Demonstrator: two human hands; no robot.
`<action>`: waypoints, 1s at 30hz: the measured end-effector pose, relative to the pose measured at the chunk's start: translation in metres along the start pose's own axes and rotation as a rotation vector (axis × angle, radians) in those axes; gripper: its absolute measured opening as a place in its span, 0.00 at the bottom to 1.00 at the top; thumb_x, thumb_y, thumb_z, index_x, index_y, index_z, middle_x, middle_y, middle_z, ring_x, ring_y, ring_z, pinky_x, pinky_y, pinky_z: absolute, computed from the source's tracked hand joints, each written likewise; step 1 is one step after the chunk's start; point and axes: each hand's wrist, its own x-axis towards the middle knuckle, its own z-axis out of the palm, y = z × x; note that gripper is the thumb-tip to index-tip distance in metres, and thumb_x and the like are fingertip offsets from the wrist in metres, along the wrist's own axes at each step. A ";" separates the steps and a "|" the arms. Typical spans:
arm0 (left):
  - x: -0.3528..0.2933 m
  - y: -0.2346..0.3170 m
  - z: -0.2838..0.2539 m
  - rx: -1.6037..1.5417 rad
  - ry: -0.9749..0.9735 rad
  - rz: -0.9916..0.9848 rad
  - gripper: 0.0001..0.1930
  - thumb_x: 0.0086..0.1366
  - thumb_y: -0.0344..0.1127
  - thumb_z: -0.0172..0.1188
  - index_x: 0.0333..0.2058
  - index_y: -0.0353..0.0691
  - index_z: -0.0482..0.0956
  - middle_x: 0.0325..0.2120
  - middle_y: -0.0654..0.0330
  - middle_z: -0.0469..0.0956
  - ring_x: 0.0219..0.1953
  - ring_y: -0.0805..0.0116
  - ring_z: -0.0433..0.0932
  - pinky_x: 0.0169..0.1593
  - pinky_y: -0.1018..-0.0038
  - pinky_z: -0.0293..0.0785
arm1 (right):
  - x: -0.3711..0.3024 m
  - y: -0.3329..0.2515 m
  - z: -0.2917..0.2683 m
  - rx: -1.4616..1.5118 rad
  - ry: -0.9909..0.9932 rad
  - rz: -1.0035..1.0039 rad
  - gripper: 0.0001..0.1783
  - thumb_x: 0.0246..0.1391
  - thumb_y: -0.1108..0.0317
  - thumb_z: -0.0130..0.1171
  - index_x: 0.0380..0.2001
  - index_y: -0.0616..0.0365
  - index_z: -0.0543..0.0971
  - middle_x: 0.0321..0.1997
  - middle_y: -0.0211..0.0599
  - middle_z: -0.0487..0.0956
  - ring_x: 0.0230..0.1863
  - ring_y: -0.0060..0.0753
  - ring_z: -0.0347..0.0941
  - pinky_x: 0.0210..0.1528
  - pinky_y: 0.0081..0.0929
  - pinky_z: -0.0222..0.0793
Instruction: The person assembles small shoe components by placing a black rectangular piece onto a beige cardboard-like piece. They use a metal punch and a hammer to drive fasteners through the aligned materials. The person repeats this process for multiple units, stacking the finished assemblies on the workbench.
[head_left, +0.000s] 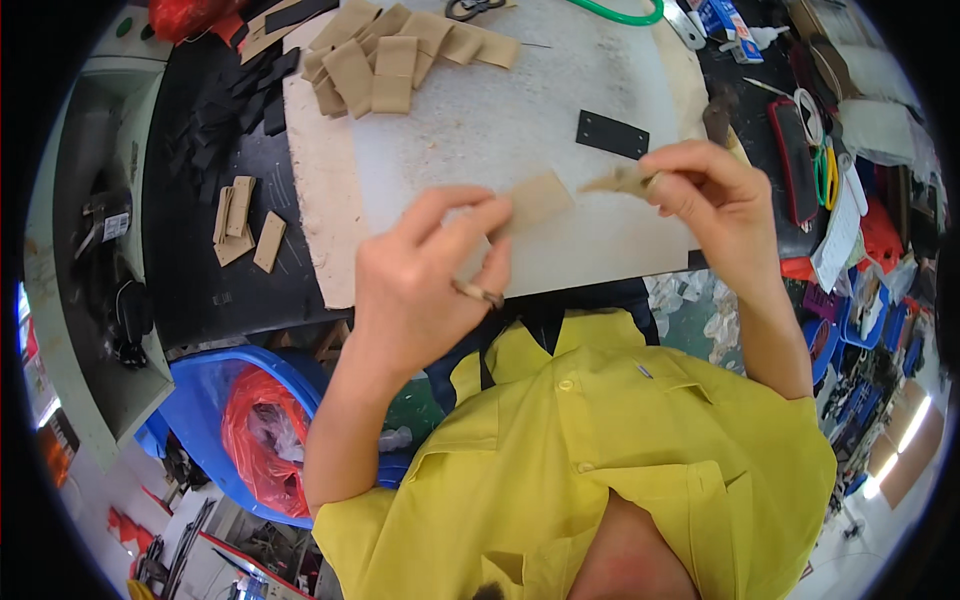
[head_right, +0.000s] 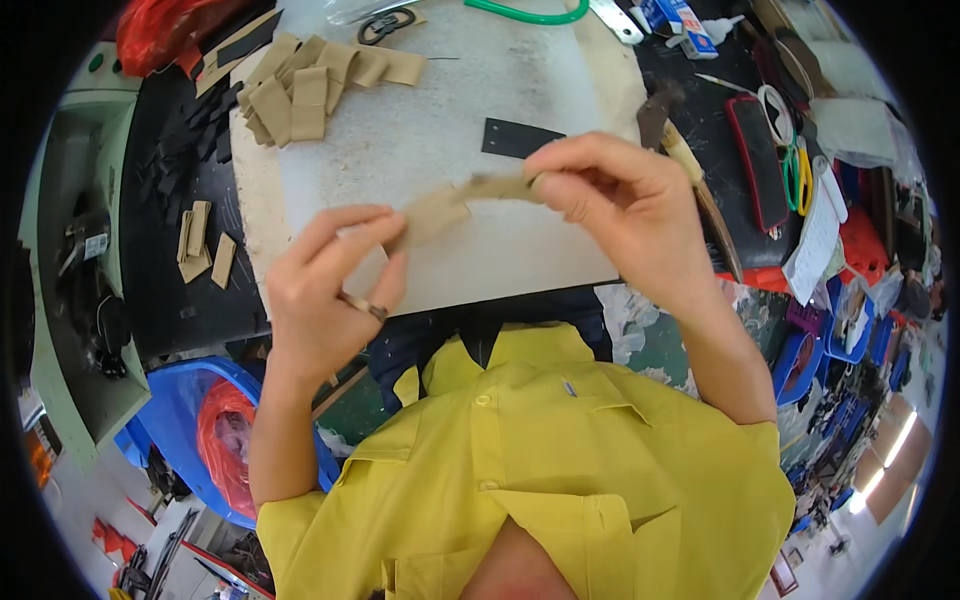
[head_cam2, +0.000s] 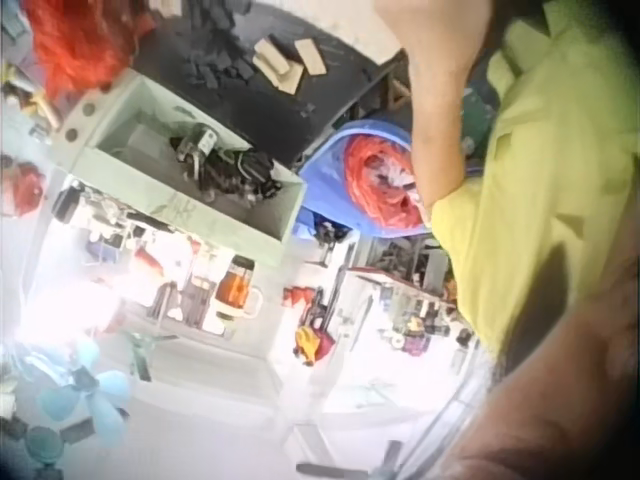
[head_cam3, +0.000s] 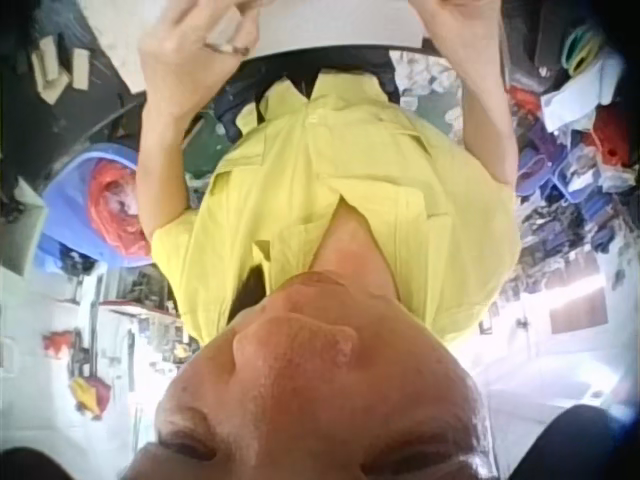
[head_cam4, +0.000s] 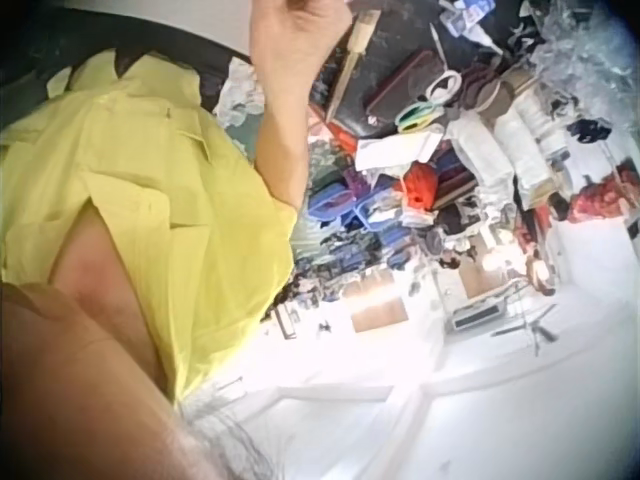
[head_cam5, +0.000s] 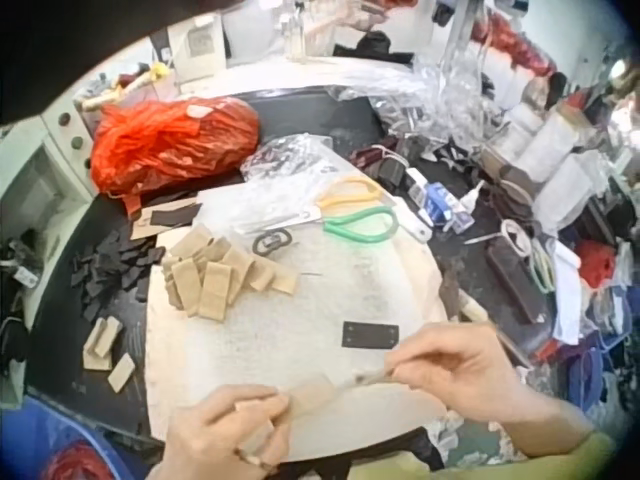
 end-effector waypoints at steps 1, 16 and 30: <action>-0.006 0.003 0.006 -0.037 -0.038 0.015 0.17 0.49 0.24 0.69 0.40 0.39 0.83 0.37 0.59 0.83 0.20 0.69 0.72 0.26 0.75 0.71 | -0.001 0.000 -0.007 0.005 0.016 0.041 0.07 0.57 0.75 0.63 0.40 0.63 0.82 0.33 0.27 0.82 0.34 0.14 0.75 0.35 0.15 0.70; -0.027 0.002 0.025 0.044 0.026 -0.004 0.33 0.49 0.33 0.76 0.53 0.35 0.72 0.38 0.55 0.84 0.34 0.62 0.85 0.31 0.74 0.79 | 0.015 0.005 0.029 -0.162 -0.264 0.212 0.10 0.52 0.68 0.65 0.32 0.65 0.83 0.24 0.34 0.81 0.25 0.19 0.74 0.29 0.20 0.69; -0.026 0.001 0.025 -0.003 -0.006 -0.065 0.36 0.50 0.30 0.76 0.57 0.41 0.69 0.38 0.62 0.85 0.14 0.81 0.55 0.18 0.83 0.54 | 0.012 0.011 0.017 -0.457 -0.165 -0.420 0.06 0.56 0.73 0.62 0.37 0.61 0.80 0.31 0.33 0.77 0.31 0.34 0.75 0.34 0.26 0.71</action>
